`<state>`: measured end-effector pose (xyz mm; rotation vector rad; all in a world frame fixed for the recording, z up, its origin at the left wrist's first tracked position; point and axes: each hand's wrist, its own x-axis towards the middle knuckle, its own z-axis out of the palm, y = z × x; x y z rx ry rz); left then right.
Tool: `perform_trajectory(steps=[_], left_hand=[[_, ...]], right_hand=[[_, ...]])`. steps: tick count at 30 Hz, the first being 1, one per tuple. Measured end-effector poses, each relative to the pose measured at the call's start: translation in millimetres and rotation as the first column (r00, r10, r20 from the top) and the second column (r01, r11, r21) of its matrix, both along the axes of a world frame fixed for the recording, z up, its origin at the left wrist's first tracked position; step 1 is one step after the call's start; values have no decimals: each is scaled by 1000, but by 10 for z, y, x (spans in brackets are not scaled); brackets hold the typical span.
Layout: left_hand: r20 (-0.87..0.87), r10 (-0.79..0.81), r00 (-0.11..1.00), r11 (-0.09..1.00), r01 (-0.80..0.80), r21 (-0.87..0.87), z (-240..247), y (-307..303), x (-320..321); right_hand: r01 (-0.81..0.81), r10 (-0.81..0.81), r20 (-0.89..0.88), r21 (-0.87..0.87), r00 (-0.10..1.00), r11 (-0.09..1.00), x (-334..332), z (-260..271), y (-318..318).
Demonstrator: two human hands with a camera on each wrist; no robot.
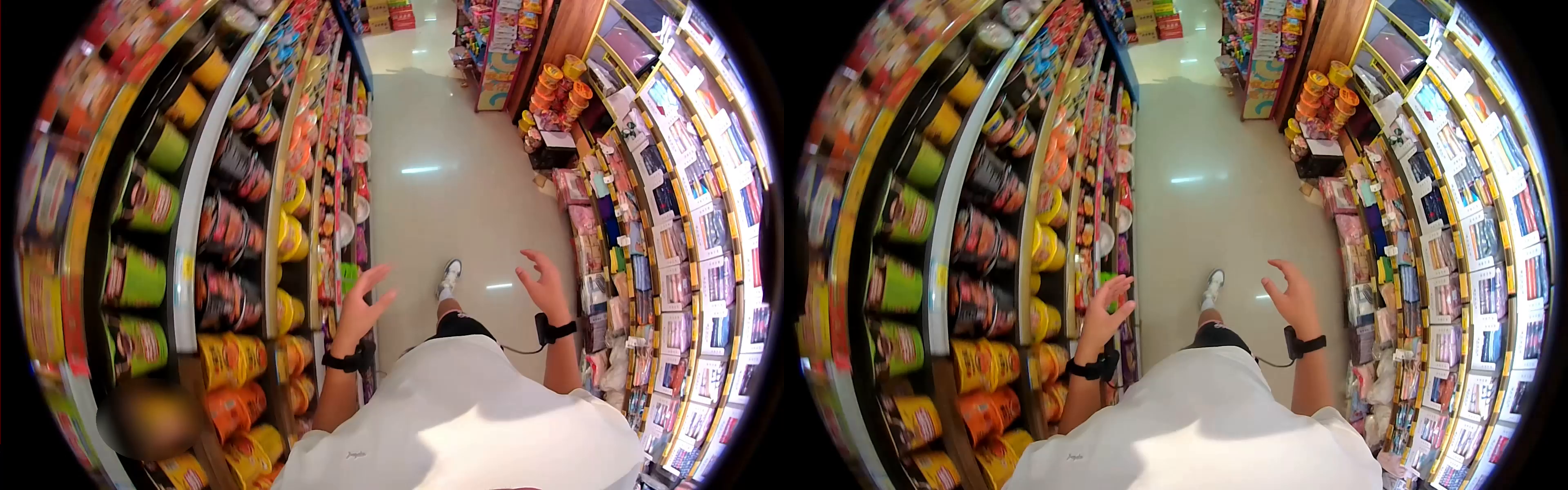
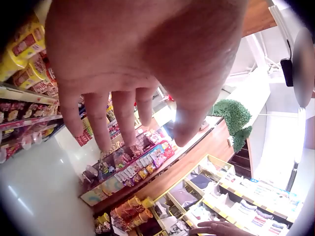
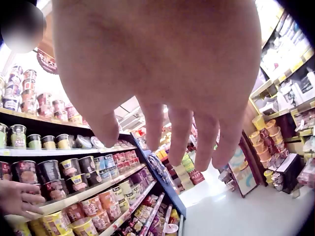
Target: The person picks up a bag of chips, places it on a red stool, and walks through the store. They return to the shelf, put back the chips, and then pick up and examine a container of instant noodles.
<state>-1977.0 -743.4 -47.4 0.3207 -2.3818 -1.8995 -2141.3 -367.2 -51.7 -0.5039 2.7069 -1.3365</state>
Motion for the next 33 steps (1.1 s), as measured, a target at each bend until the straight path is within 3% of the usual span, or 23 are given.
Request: perform_trajectory(steps=[7,9,16,26,28,33], left_hand=[[52,18,999,1000,-19,12,83,-449,-1603],[81,32,996,998,-36,54,67,-568,-2012],[37,0,999,993,-5,119,-44,-933,-3369],[0,-81,997,982,80,174,-336,-2017,-5554],[-2,-111,994,978,109,177,-276,-2227,-5965],[14,-187,982,966,181,185,-150,-2717,-6926]], right_hand=[[-42,39,-85,-27,996,999,-1672,7,-552],[-55,55,1,-88,998,995,-2048,148,-745],[-55,59,52,-64,997,996,-3207,183,-1145],[88,-86,-43,56,995,995,-4932,336,-1991],[106,-107,46,26,993,994,-5225,389,-2205],[167,-166,33,-16,986,986,-5908,425,-2592]])
